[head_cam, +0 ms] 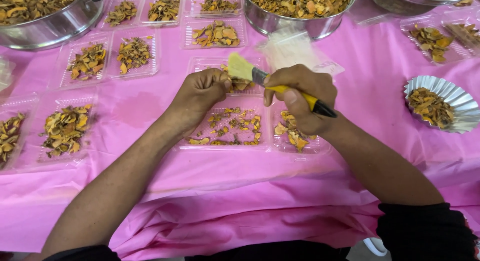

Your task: Sorting and cleaning dried plant material using a brush and hands, placing them into plastic containers.

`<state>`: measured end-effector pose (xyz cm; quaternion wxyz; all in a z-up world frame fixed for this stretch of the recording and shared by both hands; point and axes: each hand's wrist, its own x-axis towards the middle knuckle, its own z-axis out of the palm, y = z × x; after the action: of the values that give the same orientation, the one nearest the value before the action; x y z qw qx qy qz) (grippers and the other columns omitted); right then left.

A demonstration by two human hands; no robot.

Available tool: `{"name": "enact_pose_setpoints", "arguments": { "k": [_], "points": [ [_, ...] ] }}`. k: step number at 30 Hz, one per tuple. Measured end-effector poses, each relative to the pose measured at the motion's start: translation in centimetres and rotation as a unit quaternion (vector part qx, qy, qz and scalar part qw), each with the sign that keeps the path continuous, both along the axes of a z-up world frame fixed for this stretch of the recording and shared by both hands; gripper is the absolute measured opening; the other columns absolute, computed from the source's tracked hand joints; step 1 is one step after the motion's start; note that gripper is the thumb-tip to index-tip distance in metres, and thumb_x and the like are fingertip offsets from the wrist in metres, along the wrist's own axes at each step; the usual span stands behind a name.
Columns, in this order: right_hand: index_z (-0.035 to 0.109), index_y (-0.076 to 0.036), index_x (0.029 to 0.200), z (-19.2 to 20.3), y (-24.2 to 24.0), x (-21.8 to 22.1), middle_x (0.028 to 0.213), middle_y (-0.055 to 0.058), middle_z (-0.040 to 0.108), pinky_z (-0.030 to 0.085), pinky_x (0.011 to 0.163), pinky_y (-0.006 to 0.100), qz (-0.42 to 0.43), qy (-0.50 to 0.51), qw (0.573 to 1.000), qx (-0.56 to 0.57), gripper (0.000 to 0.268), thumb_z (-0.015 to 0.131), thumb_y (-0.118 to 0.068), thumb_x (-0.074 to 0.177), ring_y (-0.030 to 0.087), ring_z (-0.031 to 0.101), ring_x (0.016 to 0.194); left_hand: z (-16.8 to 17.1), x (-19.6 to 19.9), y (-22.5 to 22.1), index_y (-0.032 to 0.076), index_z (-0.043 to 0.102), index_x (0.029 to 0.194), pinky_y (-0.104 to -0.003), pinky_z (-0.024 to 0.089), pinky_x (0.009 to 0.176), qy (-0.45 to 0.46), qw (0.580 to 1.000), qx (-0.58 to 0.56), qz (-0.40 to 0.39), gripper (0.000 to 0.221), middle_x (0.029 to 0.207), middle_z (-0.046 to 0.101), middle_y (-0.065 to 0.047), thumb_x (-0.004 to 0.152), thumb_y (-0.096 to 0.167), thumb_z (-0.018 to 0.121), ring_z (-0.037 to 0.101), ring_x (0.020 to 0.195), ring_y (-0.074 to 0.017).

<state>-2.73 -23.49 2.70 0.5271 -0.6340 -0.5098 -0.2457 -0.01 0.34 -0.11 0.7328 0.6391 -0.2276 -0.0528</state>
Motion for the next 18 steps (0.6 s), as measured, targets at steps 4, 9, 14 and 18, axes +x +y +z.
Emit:
{"name": "enact_pose_setpoints", "arguments": {
  "k": [4,9,14,18],
  "points": [
    [0.069,0.006,0.095,-0.6,0.7,-0.5,0.06,0.01,0.062,0.046,0.047,0.028,0.0,0.017,1.0,-0.013,0.031,0.053,-0.019,0.102,0.017,0.053,0.046,0.0,0.0,0.0,0.005,0.063,0.087,-0.014,0.031,0.059,-0.014,1.0,-0.001,-0.008,0.006,0.063,0.045,0.006,0.093,0.003,0.064,0.037,0.061,-0.0013],
    [0.07,0.005,0.096,0.5,-0.6,-0.1,0.059,0.008,0.061,0.042,0.046,0.025,-0.012,0.028,0.999,-0.024,0.036,0.046,-0.02,0.106,0.013,0.049,0.045,-0.4,0.4,0.1,0.006,0.062,0.09,-0.015,0.033,0.059,-0.031,0.998,0.05,-0.007,0.005,0.065,0.043,0.006,0.095,0.003,0.062,0.039,0.061,-0.0023],
    [0.07,0.006,0.096,0.2,-0.4,0.2,0.058,0.011,0.061,0.041,0.046,0.028,-0.054,0.011,0.998,-0.025,0.028,0.053,-0.014,0.105,0.02,0.049,0.044,-2.0,1.2,0.9,0.005,0.061,0.094,-0.025,0.037,0.053,-0.109,0.964,0.244,-0.004,0.003,0.061,0.047,0.0,0.095,0.003,0.059,0.047,0.055,-0.0118],
    [0.063,0.01,0.098,1.9,-1.2,0.2,0.071,0.013,0.061,0.05,0.061,0.03,-0.12,-0.053,0.991,-0.022,0.033,0.04,-0.011,0.111,0.02,0.06,0.058,0.4,0.1,-2.7,0.018,0.044,0.085,-0.031,0.033,0.054,-0.076,0.944,0.319,-0.025,0.019,0.069,0.045,0.004,0.089,0.0,0.052,0.038,0.061,-0.01]
  ]
}}
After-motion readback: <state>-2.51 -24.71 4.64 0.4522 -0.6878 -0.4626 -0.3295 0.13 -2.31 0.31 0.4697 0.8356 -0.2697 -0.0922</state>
